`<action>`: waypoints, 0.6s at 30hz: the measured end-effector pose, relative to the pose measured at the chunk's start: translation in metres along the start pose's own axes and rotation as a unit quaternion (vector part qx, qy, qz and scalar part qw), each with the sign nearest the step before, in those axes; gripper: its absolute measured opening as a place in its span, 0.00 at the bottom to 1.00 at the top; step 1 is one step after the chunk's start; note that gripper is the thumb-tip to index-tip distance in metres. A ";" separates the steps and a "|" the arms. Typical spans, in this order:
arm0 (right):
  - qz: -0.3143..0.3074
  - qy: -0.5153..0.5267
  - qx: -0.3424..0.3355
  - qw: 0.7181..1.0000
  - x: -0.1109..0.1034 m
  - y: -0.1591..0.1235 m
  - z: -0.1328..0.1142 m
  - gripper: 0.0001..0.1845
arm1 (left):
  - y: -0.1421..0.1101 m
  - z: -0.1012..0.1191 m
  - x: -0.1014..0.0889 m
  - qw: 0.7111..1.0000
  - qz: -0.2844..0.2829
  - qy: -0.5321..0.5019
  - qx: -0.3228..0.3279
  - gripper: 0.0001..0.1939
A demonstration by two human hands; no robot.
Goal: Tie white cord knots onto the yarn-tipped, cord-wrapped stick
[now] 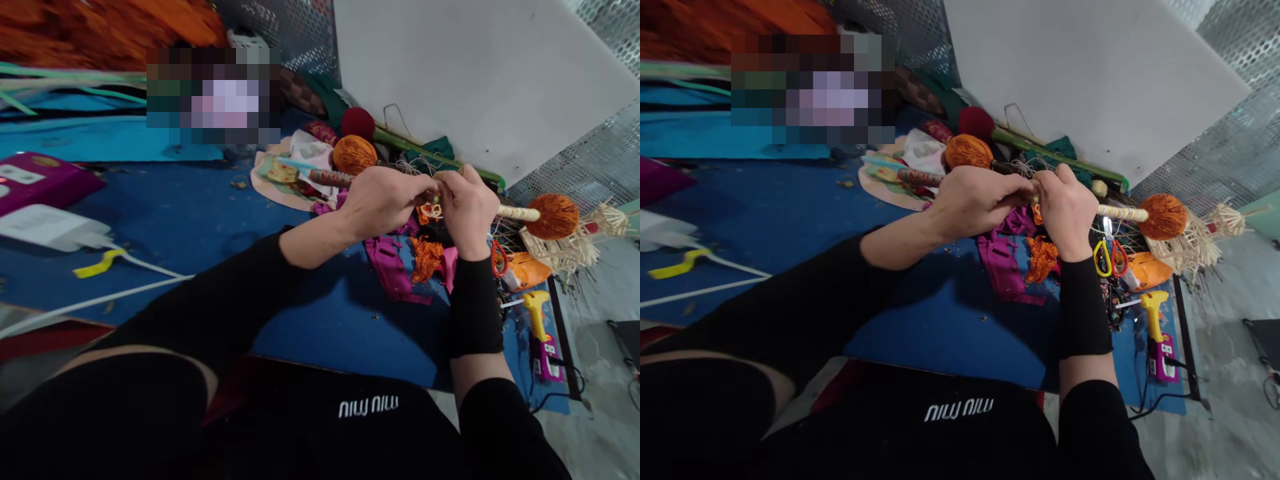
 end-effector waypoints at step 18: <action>0.162 0.180 0.229 0.943 -0.081 -0.007 0.102 0.07 | 0.015 -0.023 -0.029 0.990 0.009 -0.037 -0.139 0.16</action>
Point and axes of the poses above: each hand's wrist, its own y-axis towards the middle knuckle, its own x-axis out of the palm, z = x × y, the point moved 1 cm from there along y, towards the middle knuckle, and after that the axes turned 11 degrees about z, right-handed, at the moved point
